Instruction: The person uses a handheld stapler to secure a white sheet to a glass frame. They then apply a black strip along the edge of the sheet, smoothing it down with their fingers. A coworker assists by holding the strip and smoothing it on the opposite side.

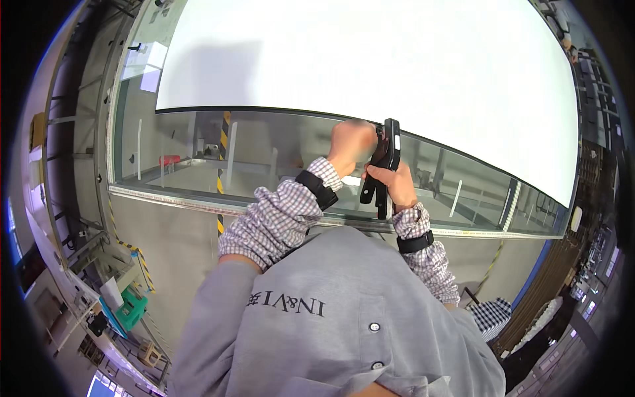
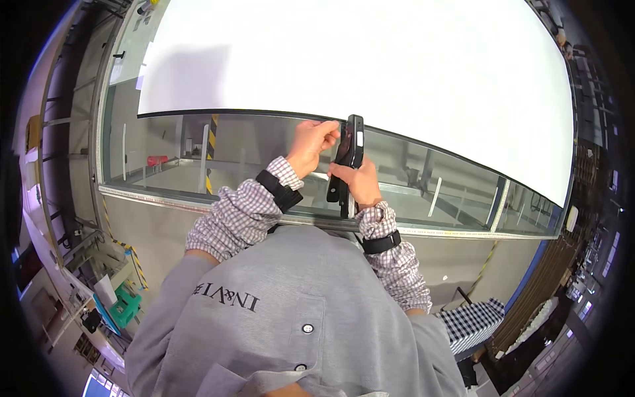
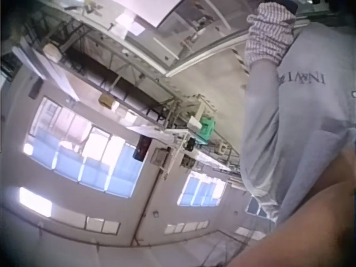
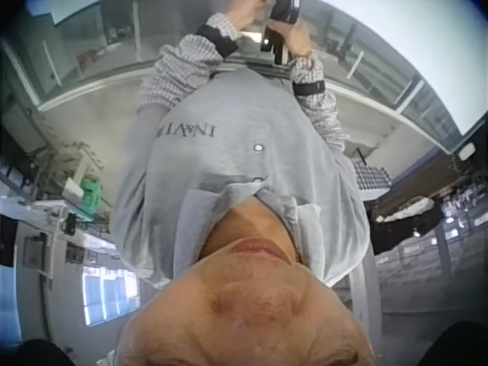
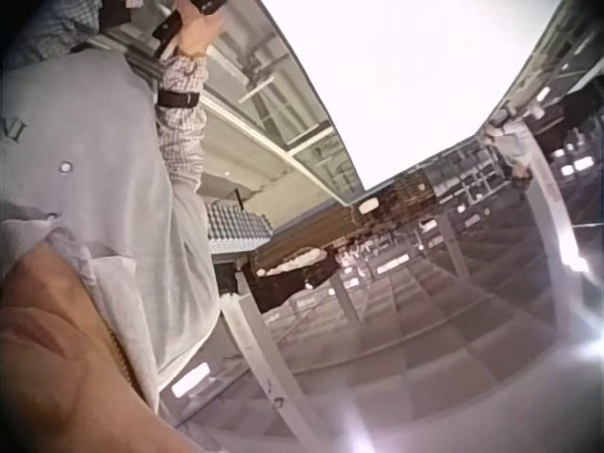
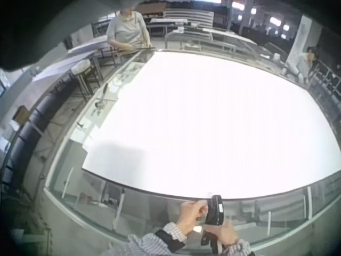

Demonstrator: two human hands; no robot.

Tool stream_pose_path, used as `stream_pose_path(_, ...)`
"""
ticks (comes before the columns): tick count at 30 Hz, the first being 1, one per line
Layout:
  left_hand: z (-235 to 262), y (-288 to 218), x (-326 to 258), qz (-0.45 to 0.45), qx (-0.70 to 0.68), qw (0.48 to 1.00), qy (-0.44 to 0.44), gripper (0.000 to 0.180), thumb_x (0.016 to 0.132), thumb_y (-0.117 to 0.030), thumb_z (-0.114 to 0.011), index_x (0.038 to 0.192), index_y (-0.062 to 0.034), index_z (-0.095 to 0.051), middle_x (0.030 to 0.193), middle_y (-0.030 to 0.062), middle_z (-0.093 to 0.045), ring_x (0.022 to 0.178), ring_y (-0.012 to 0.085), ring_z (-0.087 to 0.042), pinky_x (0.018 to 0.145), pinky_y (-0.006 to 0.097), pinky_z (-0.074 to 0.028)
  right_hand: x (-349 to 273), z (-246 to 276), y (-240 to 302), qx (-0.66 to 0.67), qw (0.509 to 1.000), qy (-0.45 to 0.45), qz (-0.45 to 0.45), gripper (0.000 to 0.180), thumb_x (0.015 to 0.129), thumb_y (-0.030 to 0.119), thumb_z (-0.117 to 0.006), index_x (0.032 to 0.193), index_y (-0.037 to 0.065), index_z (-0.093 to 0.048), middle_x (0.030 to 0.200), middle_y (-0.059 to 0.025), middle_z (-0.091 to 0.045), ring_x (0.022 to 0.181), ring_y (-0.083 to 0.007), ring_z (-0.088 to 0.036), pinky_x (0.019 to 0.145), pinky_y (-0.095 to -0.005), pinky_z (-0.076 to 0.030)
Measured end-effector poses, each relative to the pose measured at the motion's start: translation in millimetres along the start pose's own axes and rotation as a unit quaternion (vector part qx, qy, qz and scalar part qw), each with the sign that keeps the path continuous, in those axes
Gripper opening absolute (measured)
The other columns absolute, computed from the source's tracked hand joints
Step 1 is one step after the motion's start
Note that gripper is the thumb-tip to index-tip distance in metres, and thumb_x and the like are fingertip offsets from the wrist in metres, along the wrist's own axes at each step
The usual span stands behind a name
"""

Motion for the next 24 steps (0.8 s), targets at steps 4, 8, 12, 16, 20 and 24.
stream_pose_path(4,-7,4,3,0.02,-0.02,1.0,0.006,0.015,0.071,-0.008,-0.06,0.058,0.0001,-0.056,0.059,0.0071,-0.056,0.049,0.0092,-0.047,0.043,0.021,-0.034,0,-2,-5,0.007,0.998,-0.051,-0.039,0.014,0.066,0.007,-0.062,0.074,-0.002,-0.055,0.064,-0.0087,-0.058,0.057,-0.0147,-0.056,0.052,-0.0269,-0.044)
stream_pose_path(8,-9,4,3,0.024,-0.004,1.0,-0.006,0.015,0.07,-0.008,-0.06,0.059,0.0007,-0.056,0.059,0.0072,-0.056,0.049,0.0101,-0.048,0.046,0.023,-0.037,-1,-1,-5,-0.017,0.996,-0.081,-0.042,0.015,0.065,0.007,-0.062,0.072,-0.004,-0.055,0.062,-0.009,-0.057,0.054,-0.016,-0.057,0.049,-0.0274,-0.044)
stream_pose_path(12,-15,3,-1,0.034,0.002,0.999,0.003,0.015,0.071,-0.009,-0.059,0.06,0.0004,-0.057,0.06,0.0068,-0.056,0.052,0.0107,-0.049,0.048,0.024,-0.039,-1,4,-10,0.005,0.995,-0.092,-0.045,0.015,0.065,0.005,-0.063,0.071,-0.006,-0.055,0.06,-0.0082,-0.055,0.048,-0.0164,-0.056,0.045,-0.0266,-0.044)
stream_pose_path(16,21,-5,7,0.015,-0.021,1.0,0.001,0.015,0.073,-0.01,-0.058,0.063,0.0004,-0.055,0.063,0.0072,-0.057,0.053,0.0106,-0.049,0.047,0.022,-0.036,6,0,-12,0.055,0.997,-0.029,-0.05,0.019,0.076,0.014,-0.06,0.079,-0.003,-0.055,0.066,-0.0096,-0.058,0.059,-0.0178,-0.059,0.053,-0.0271,-0.047)
stream_pose_path(20,104,-53,0,-0.029,-0.043,0.998,-0.034,0.016,0.072,-0.009,-0.059,0.061,-0.0005,-0.051,0.062,0.0074,-0.055,0.051,0.0103,-0.048,0.046,0.021,-0.036,0,-7,-4,0.066,0.997,-0.033,-0.035,0.021,0.075,0.017,-0.061,0.082,-0.002,-0.055,0.071,-0.0085,-0.059,0.067,-0.0169,-0.058,0.061,-0.0275,-0.046)
stream_pose_path(24,154,-107,-20,-0.064,-0.034,0.996,-0.059,0.012,0.08,-0.01,-0.055,0.07,-0.0019,-0.054,0.066,0.005,-0.055,0.054,0.0092,-0.048,0.048,0.019,-0.037,-9,-35,18,-0.084,0.995,0.042,-0.021,0.021,0.07,0.014,-0.065,0.08,-0.001,-0.056,0.068,-0.0077,-0.059,0.062,-0.014,-0.056,0.058,-0.0264,-0.044)
Point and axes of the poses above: each hand's wrist, its own x-axis towards the middle knuckle, its own z-axis out of the back of the hand, y = z × x, the point moved 4 cm from there along x, towards the middle knuckle
